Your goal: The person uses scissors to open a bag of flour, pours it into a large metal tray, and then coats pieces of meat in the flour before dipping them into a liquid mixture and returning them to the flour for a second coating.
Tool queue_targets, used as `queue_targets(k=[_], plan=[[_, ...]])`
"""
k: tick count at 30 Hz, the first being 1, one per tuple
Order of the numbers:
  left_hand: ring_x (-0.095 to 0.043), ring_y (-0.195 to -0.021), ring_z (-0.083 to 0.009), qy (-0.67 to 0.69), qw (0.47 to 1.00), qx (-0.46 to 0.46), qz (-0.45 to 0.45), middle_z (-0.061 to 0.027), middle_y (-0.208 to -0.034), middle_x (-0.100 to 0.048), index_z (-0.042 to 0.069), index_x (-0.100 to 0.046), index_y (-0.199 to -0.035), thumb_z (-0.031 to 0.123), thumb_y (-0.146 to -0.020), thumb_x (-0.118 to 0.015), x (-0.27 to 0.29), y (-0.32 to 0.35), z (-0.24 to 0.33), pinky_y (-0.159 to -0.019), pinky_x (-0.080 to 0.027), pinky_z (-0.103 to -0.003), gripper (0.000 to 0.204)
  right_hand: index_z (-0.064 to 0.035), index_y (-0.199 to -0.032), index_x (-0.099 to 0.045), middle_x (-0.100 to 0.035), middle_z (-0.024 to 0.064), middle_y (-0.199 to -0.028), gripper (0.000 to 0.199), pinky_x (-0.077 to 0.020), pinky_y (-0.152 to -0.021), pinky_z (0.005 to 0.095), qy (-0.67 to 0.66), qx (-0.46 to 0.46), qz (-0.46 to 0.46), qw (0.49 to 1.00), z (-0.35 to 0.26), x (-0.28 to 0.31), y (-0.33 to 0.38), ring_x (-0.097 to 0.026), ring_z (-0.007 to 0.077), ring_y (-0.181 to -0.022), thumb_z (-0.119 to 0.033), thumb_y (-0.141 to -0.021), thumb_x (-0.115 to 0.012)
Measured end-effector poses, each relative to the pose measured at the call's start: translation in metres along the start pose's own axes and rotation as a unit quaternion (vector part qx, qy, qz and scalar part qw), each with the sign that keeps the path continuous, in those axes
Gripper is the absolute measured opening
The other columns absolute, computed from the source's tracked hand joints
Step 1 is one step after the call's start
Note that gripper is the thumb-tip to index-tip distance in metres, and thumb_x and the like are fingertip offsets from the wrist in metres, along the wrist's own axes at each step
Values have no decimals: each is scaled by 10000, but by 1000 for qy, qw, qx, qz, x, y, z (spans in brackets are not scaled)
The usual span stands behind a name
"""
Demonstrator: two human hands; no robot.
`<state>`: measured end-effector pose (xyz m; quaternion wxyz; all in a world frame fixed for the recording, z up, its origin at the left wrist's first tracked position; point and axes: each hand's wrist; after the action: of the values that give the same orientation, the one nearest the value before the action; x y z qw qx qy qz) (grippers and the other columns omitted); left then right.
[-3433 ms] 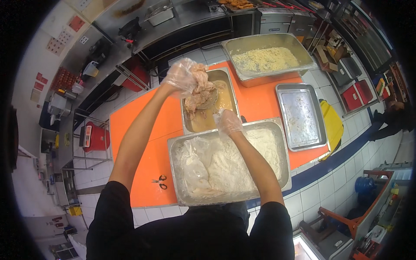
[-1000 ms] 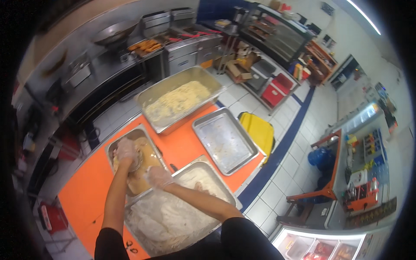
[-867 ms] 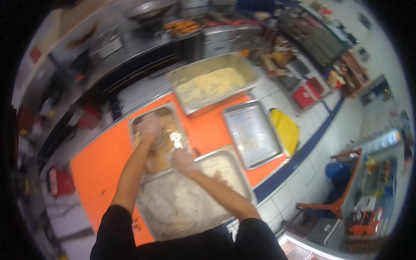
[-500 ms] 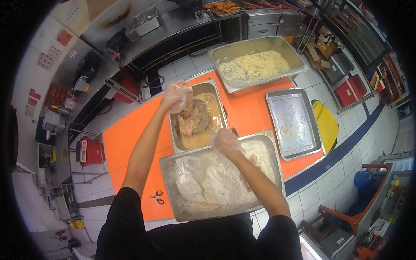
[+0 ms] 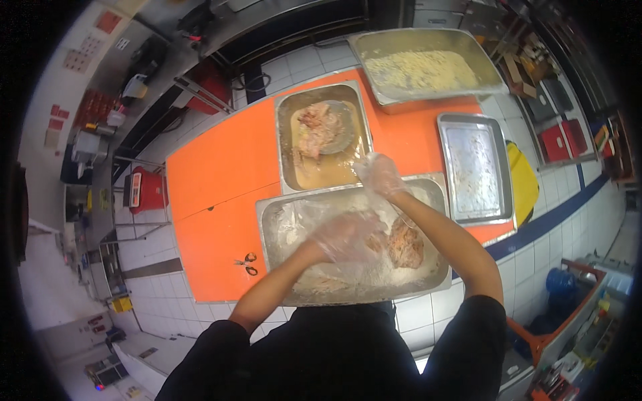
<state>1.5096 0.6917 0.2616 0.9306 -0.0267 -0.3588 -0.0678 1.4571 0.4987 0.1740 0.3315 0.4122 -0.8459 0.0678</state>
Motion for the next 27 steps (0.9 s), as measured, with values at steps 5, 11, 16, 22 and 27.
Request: queue_targets(k=[5,11,16,22,27], plan=[[-645,-1043,-375,-12,998,57,18,-197,-1082,-655,82,-684,-1114,364,-831,-743,40,-2,-34,-958,-506,-464,404,36,-827,-690,-677,202,-709,354,-521,-653,442,-23,-20,28,999,-13,4,6,-646,312,-640,-306,-847,-778],[-670,-1079,-394,-244,870,309,296,-211,-1003,-694,36,-671,-1169,423,-854,-683,137,-62,-103,-965,-524,-471,498,30,-839,-694,-672,223,-722,349,-508,-641,438,-15,18,-13,1000,-16,-3,3,-617,321,-623,-309,-849,-776],[-678,-1125,-358,-56,873,469,122,-227,-1116,-712,51,-540,-1386,471,-822,-720,133,-107,-132,-953,-546,-439,725,31,-842,-686,-661,225,-719,362,-512,-651,435,8,24,22,999,-3,2,3,-636,347,-646,-319,-851,-775],[-669,-1159,-349,-75,821,531,197,-209,-1199,-697,89,-458,-1433,444,-836,-742,110,-114,-145,-949,-553,-428,751,3,-966,-724,-709,252,-865,385,-542,-765,464,-4,-21,-16,1000,-13,3,9,-686,426,-839,-365,-862,-768],[-659,-1172,-355,-214,833,468,205,-175,-1223,-685,131,-478,-1422,390,-858,-747,103,-125,-158,-974,-552,-434,677,-2,-1012,-718,-712,262,-917,408,-548,-788,476,-4,-20,-11,1000,0,-5,7,-689,439,-878,-384,-874,-753]])
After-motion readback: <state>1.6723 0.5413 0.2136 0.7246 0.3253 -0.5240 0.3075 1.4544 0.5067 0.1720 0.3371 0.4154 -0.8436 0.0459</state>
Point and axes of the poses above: each hand's wrist, its own y-axis away from the middle knuckle, its own x-axis out of the back of the hand, z = x × y
